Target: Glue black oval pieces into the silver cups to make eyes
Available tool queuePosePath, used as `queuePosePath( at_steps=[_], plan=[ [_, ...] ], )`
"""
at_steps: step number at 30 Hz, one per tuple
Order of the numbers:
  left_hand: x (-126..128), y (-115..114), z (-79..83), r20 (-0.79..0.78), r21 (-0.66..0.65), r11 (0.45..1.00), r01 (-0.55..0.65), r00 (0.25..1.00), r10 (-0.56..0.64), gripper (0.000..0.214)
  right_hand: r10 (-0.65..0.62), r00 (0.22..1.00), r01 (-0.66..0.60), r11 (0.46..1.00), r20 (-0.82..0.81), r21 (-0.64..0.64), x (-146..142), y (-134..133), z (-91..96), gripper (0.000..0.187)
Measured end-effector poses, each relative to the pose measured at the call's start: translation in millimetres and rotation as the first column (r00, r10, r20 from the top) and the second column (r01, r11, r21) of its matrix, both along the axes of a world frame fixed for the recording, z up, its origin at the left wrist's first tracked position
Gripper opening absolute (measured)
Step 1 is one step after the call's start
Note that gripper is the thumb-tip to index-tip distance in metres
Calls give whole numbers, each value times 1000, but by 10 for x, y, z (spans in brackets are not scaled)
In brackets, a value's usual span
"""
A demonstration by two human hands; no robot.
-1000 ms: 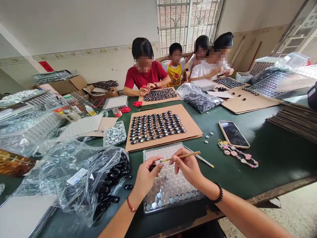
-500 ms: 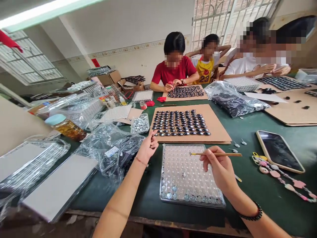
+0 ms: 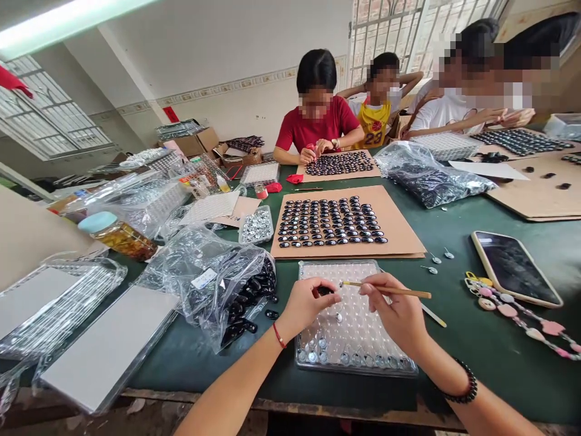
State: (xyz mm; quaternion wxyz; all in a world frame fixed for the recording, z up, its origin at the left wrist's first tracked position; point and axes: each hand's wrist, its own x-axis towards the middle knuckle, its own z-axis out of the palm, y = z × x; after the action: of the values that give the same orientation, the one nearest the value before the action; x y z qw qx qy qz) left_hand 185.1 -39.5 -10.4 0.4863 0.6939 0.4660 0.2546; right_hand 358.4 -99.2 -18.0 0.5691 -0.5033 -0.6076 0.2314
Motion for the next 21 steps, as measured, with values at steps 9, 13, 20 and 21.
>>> queuePosePath(
  at_steps=[9,13,20,21],
  plan=[
    [29,-63,-6,-50,13,999,48,998,-48,42,40,945,-98,982,326,164,-60,-21,-78,15],
    [33,-72,-7,-42,10,999,46,998,-46,41,37,933,-97,984,357,152,-66,-23,-84,19],
    [37,-72,2,-54,27,998,50,997,-49,39,51,917,-98,990,396,100,-60,-34,-88,22],
    [36,-71,3,-60,30,998,52,997,-50,39,53,918,-100,990,393,100,-59,-33,-89,22]
  ],
)
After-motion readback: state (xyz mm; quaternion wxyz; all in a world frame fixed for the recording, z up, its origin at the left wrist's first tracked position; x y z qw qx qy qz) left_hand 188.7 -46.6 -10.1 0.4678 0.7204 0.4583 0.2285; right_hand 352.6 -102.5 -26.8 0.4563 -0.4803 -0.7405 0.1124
